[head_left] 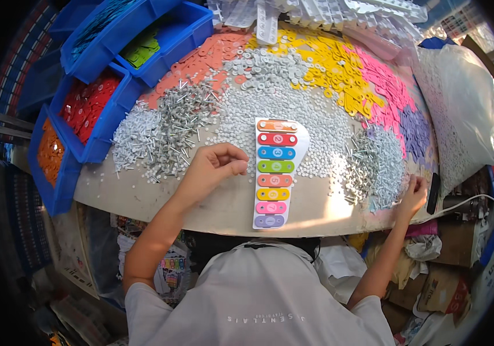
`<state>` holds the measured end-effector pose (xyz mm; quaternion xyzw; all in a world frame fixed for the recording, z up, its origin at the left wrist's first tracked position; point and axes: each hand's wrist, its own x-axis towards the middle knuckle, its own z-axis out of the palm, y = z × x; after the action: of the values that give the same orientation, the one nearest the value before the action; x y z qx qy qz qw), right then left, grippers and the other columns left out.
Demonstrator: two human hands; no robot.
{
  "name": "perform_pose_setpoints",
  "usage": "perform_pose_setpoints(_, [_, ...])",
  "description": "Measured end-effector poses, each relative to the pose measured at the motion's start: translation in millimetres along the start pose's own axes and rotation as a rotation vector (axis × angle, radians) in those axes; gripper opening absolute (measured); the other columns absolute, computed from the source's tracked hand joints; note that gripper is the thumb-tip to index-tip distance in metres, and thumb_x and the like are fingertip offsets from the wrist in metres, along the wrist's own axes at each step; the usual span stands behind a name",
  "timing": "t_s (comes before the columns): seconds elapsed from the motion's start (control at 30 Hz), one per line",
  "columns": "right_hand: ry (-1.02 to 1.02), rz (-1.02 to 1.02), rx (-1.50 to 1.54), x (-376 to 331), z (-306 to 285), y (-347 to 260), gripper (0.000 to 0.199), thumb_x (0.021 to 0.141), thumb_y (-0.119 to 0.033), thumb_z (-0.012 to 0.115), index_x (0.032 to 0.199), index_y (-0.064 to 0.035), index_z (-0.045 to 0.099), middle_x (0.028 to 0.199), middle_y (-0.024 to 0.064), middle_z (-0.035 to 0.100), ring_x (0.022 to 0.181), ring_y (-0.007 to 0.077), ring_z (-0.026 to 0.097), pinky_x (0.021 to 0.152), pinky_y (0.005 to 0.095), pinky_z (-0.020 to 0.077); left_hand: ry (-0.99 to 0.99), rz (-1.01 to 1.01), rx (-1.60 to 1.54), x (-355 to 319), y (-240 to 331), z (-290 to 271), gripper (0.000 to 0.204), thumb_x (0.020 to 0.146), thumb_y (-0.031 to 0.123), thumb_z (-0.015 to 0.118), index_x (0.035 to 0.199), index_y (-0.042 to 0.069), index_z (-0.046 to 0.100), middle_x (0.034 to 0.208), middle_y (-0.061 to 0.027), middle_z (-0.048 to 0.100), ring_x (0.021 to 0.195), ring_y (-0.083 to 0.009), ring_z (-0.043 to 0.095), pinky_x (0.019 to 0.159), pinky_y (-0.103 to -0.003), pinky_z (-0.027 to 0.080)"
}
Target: Assembling small colorful toy xylophones by placing plastic keys and metal pins onto a base.
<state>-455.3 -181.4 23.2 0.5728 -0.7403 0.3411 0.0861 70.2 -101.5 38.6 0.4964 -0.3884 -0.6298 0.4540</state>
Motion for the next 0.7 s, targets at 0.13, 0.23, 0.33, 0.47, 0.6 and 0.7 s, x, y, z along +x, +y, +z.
perform_pose_setpoints(0.13, [-0.040, 0.089, 0.340, -9, -4, -39, 0.019, 0.099, -0.019, 0.064, 0.088, -0.0033, 0.062, 0.072, -0.0016, 0.054, 0.064, 0.0076, 0.045, 0.056, 0.0260, 0.0382, -0.029, -0.080, -0.055, 11, 1, 9, 0.014, 0.093, 0.010, 0.069, 0.103, 0.000, 0.069, 0.087, -0.0049, 0.072, 0.074, -0.0078, 0.062, 0.067, -0.021, 0.047])
perform_pose_setpoints(0.23, [-0.267, 0.127, 0.803, -29, -2, -111, 0.013, 0.103, -0.013, 0.056, 0.097, -0.0045, 0.065, 0.078, -0.0068, 0.051, 0.065, 0.0036, 0.039, 0.056, 0.0216, 0.0309, -0.028, -0.073, -0.092, 21, -5, 14, 0.014, 0.094, 0.012, 0.068, 0.103, 0.001, 0.069, 0.084, -0.0037, 0.071, 0.073, -0.0067, 0.061, 0.066, -0.021, 0.046])
perform_pose_setpoints(0.33, [-0.517, 0.039, 0.834, -48, -1, -168, 0.016, 0.103, -0.007, 0.051, 0.108, -0.0041, 0.066, 0.085, -0.0040, 0.051, 0.072, 0.0045, 0.042, 0.062, 0.0214, 0.0342, -0.026, -0.098, -0.089, 29, -3, 17, 0.012, 0.094, 0.013, 0.068, 0.102, 0.003, 0.070, 0.083, -0.0021, 0.071, 0.072, -0.0051, 0.060, 0.064, -0.020, 0.045])
perform_pose_setpoints(0.47, [-0.684, -0.212, 0.764, -67, 10, -210, 0.018, 0.100, 0.000, 0.048, 0.106, 0.0000, 0.065, 0.092, 0.0023, 0.055, 0.080, 0.0106, 0.049, 0.073, 0.0237, 0.0407, 0.002, -0.132, -0.067, 35, -4, 20, 0.011, 0.094, 0.014, 0.069, 0.100, 0.006, 0.069, 0.081, -0.0001, 0.070, 0.070, -0.0031, 0.058, 0.061, -0.018, 0.041])
perform_pose_setpoints(0.6, [-0.730, -0.218, 0.811, -81, 22, -232, 0.016, 0.096, 0.006, 0.049, 0.100, 0.0005, 0.065, 0.096, 0.0102, 0.061, 0.089, 0.0192, 0.061, 0.078, 0.0297, 0.0472, 0.018, -0.119, -0.043, 36, -3, 22, 0.010, 0.095, 0.015, 0.069, 0.099, 0.006, 0.070, 0.080, 0.0004, 0.069, 0.068, -0.0023, 0.058, 0.059, -0.017, 0.039])
perform_pose_setpoints(0.7, [-0.724, -0.261, 0.853, -87, 30, -243, 0.013, 0.096, 0.005, 0.051, 0.099, 0.0007, 0.063, 0.095, 0.0098, 0.061, 0.087, 0.0188, 0.061, 0.077, 0.0297, 0.0480, 0.006, -0.113, -0.048, 37, -4, 22, 0.009, 0.095, 0.013, 0.069, 0.098, 0.005, 0.067, 0.080, 0.0002, 0.069, 0.069, -0.0031, 0.058, 0.059, -0.018, 0.040])
